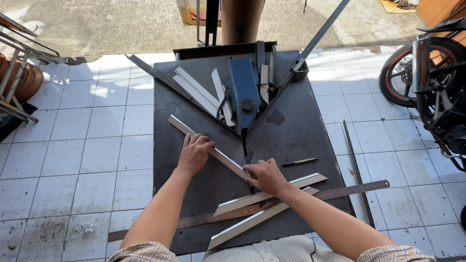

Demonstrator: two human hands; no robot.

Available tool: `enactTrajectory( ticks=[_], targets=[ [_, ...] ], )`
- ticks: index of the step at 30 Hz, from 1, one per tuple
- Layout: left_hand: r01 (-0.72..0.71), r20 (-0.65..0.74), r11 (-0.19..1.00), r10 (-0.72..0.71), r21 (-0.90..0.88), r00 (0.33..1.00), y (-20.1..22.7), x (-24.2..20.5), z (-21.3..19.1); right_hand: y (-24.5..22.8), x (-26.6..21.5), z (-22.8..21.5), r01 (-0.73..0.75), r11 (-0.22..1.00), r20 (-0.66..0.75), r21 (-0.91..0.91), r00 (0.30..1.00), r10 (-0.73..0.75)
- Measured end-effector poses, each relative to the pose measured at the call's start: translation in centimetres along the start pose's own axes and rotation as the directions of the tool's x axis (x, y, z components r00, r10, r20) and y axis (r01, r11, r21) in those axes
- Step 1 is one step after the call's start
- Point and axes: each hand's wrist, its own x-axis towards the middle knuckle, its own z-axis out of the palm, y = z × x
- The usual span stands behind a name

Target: The person measures and marks metal bars with a ruler and marker, then uses a chop saw to cut the bars into smaller pieces. The person handles the metal bars and tools directly, performing the cutting task in a workshop setting.

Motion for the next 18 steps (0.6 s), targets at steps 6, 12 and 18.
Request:
enactTrajectory(
  ticks=[6,12,18],
  targets=[
    [0.545,0.08,0.787,-0.547,-0.29,0.833,5.9,0.8,0.1,0.0,2.9,-1.9,-0.256,0.966,-0.183,-0.018,0.951,0.249],
    [0.562,0.179,0.789,-0.533,-0.249,0.827,8.3,2.6,-2.6,8.0,6.1,-3.0,-0.524,0.825,-0.122,-0.21,0.851,0.51],
    [0.569,0.225,0.804,-0.53,-0.174,0.818,7.0,5.8,-0.4,8.3,7.6,-7.0,-0.535,0.796,0.093,-0.284,0.811,0.578]
  ],
)
